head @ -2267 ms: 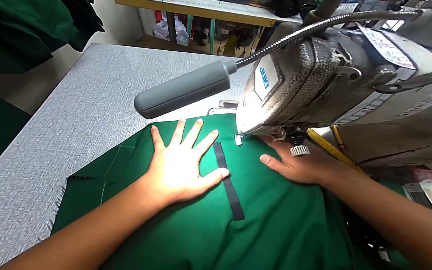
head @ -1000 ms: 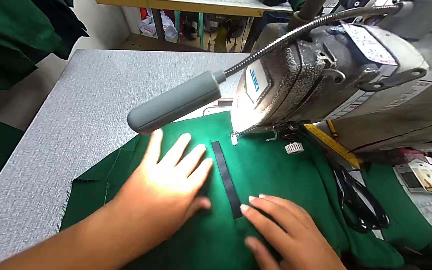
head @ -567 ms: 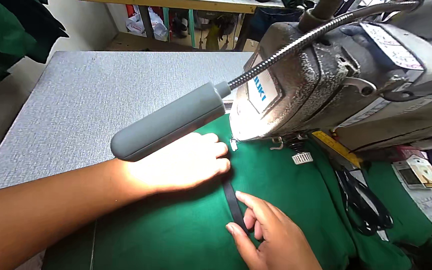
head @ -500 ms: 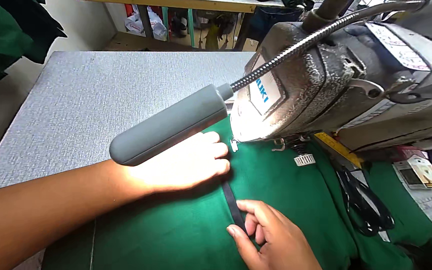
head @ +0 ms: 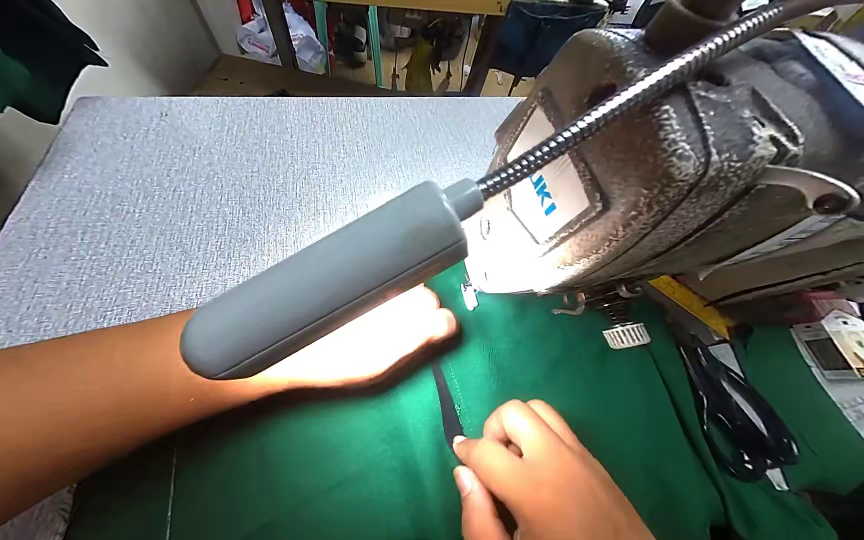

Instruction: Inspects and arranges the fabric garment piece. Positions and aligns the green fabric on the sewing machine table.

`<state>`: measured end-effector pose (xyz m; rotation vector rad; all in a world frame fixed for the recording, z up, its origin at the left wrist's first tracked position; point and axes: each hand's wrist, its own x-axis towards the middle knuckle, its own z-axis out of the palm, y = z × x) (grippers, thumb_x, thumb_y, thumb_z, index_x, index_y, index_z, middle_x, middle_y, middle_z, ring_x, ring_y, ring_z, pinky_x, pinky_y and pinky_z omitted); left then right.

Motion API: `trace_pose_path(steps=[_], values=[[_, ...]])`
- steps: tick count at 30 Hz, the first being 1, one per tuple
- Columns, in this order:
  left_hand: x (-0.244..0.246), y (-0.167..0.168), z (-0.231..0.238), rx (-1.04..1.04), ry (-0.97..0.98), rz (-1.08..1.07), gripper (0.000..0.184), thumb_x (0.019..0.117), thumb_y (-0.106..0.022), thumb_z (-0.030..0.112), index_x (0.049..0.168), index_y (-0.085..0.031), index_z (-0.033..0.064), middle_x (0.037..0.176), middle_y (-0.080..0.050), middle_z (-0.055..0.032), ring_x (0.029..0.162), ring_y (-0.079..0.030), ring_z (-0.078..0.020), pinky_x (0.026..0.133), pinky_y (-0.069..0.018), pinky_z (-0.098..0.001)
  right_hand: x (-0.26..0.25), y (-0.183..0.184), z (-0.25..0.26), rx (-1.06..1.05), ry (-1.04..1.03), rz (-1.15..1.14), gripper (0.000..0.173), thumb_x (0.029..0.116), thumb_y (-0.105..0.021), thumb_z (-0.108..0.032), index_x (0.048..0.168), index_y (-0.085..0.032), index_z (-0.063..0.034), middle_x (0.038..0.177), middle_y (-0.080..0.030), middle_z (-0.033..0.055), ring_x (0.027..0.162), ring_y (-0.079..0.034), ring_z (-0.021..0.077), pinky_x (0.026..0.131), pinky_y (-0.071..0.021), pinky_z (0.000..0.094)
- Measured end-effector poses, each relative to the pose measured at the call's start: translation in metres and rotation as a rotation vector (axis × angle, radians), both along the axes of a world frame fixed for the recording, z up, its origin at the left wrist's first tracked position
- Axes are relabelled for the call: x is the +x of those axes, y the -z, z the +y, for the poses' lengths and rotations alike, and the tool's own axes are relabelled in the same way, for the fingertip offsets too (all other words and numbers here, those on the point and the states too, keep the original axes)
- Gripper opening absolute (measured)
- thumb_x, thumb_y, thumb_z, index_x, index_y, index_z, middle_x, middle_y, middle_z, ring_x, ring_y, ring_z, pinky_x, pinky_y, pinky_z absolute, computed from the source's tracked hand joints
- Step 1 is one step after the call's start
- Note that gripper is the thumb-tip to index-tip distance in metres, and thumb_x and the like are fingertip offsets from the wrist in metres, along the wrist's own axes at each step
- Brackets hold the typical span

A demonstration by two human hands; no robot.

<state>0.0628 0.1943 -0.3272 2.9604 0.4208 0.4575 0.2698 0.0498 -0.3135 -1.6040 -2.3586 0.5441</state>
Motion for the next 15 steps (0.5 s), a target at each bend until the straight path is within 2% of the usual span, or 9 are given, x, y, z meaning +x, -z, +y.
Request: trace_pose_path(steps=[2, 4, 7, 10, 13, 15], values=[[0.005, -0.005, 0.006, -0.014, -0.021, -0.009, 0.026, 0.0977, -0.05, 0.012, 0.093, -0.075, 0.0087, 0.08, -0.071, -0.0024, 0.081, -0.07, -0.0146, 0.071, -0.0562, -0.0272, 0.002, -0.006, 0.011, -0.113, 0.034, 0.093, 0.02, 0.0919, -0.057, -0.01, 0.096, -0.077, -0.0066, 0.088, -0.067, 0.0101, 0.081, -0.066, 0.0214, 0.07, -0.0555, 0.0318], [0.009, -0.006, 0.012, -0.042, -0.036, -0.012, 0.025, 0.097, -0.051, 0.012, 0.088, -0.074, 0.0099, 0.078, -0.065, -0.0014, 0.076, -0.066, -0.0118, 0.066, -0.0528, -0.0246, 0.004, -0.002, 0.018, -0.148, 0.087, 0.136, 0.02, 0.0912, -0.055, -0.006, 0.102, -0.073, -0.0057, 0.088, -0.067, 0.0094, 0.07, -0.065, 0.0155, 0.062, -0.0554, 0.0274], [0.011, -0.006, 0.021, -0.107, -0.004, 0.02, 0.023, 0.0958, -0.053, 0.011, 0.084, -0.073, 0.012, 0.079, -0.062, -0.0004, 0.077, -0.062, -0.0097, 0.066, -0.0498, -0.0225, 0.005, 0.013, 0.02, -0.039, 0.145, 0.109, 0.013, 0.091, -0.061, -0.014, 0.097, -0.071, -0.0091, 0.082, -0.065, 0.0046, 0.06, -0.06, 0.0076, 0.057, -0.0526, 0.0192], [0.014, -0.006, 0.025, -0.126, 0.057, 0.079, 0.02, 0.0948, -0.056, 0.008, 0.084, -0.073, 0.0104, 0.083, -0.066, -0.0037, 0.084, -0.066, -0.0157, 0.071, -0.053, -0.0286, 0.007, 0.017, 0.02, -0.006, 0.168, 0.07, 0.011, 0.0888, -0.065, -0.02, 0.087, -0.071, -0.0119, 0.075, -0.063, 0.0007, 0.059, -0.058, 0.0051, 0.055, -0.0501, 0.0171], [0.015, -0.009, 0.029, -0.14, 0.102, 0.095, 0.019, 0.0936, -0.058, 0.007, 0.08, -0.071, 0.0101, 0.081, -0.064, -0.0034, 0.084, -0.065, -0.0161, 0.071, -0.0521, -0.0293, 0.008, 0.021, 0.019, -0.016, 0.199, 0.059, 0.012, 0.0866, -0.068, -0.025, 0.083, -0.07, -0.0127, 0.071, -0.062, -0.0009, 0.059, -0.058, 0.0044, 0.054, -0.0489, 0.0172], [0.017, -0.017, 0.027, -0.161, 0.088, 0.114, 0.02, 0.0938, -0.058, 0.007, 0.078, -0.07, 0.0085, 0.076, -0.063, -0.0039, 0.077, -0.064, -0.0162, 0.066, -0.0494, -0.0302, 0.008, 0.022, 0.018, -0.003, 0.216, 0.049, 0.015, 0.0852, -0.07, -0.027, 0.083, -0.069, -0.0122, 0.07, -0.062, -0.0006, 0.058, -0.058, 0.005, 0.053, -0.0491, 0.0177]])
